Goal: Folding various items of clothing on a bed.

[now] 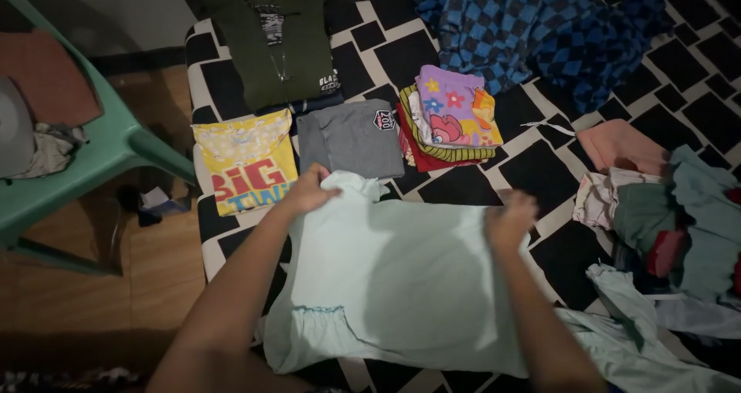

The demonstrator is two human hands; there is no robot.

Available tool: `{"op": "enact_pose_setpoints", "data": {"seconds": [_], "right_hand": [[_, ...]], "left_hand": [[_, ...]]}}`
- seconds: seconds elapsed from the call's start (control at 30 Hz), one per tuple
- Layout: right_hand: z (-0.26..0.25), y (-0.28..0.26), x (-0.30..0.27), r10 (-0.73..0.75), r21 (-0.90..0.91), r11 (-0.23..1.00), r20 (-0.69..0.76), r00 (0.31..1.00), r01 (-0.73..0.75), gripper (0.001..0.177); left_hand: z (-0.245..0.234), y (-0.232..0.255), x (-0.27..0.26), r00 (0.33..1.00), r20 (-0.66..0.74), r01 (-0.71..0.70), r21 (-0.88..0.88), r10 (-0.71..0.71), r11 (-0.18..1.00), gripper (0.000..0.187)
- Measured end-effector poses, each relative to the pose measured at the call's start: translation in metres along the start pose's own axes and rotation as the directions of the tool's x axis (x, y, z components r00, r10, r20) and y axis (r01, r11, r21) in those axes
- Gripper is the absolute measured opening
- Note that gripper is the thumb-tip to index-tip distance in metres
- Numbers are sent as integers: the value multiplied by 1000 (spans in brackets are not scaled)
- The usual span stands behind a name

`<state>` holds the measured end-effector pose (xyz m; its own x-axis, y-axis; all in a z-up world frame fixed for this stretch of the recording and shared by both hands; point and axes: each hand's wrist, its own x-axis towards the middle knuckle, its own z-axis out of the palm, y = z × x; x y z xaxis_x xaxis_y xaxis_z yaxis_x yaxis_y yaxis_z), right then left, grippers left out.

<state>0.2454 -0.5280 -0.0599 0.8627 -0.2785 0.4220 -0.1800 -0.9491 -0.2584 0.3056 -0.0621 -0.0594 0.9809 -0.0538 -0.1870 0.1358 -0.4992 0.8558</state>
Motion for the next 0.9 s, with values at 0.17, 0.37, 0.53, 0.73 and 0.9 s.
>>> {"op": "enact_pose_setpoints", "data": {"seconds": [0.17,0.37,0.53,0.73,0.9], "right_hand": [[6,-83,-57,-217,174,963,59,974,204,57],[-25,-123,-135,-409,136,911,425,807,390,78],[-75,-87,-211,-511,234,857,495,703,458,87],[-129,-15,-258,-629,351,778,440,641,521,90],[-103,99,-272,-537,227,843,416,733,489,63]], "left_hand": [[1,12,1,994,107,-56,355,19,933,69],[-7,30,-10,913,-177,-241,493,367,836,37],[28,0,-35,682,-8,-488,740,731,462,23],[38,25,-221,585,506,-807,281,634,520,72],[36,-30,-285,818,486,-549,499,307,671,82]]}}
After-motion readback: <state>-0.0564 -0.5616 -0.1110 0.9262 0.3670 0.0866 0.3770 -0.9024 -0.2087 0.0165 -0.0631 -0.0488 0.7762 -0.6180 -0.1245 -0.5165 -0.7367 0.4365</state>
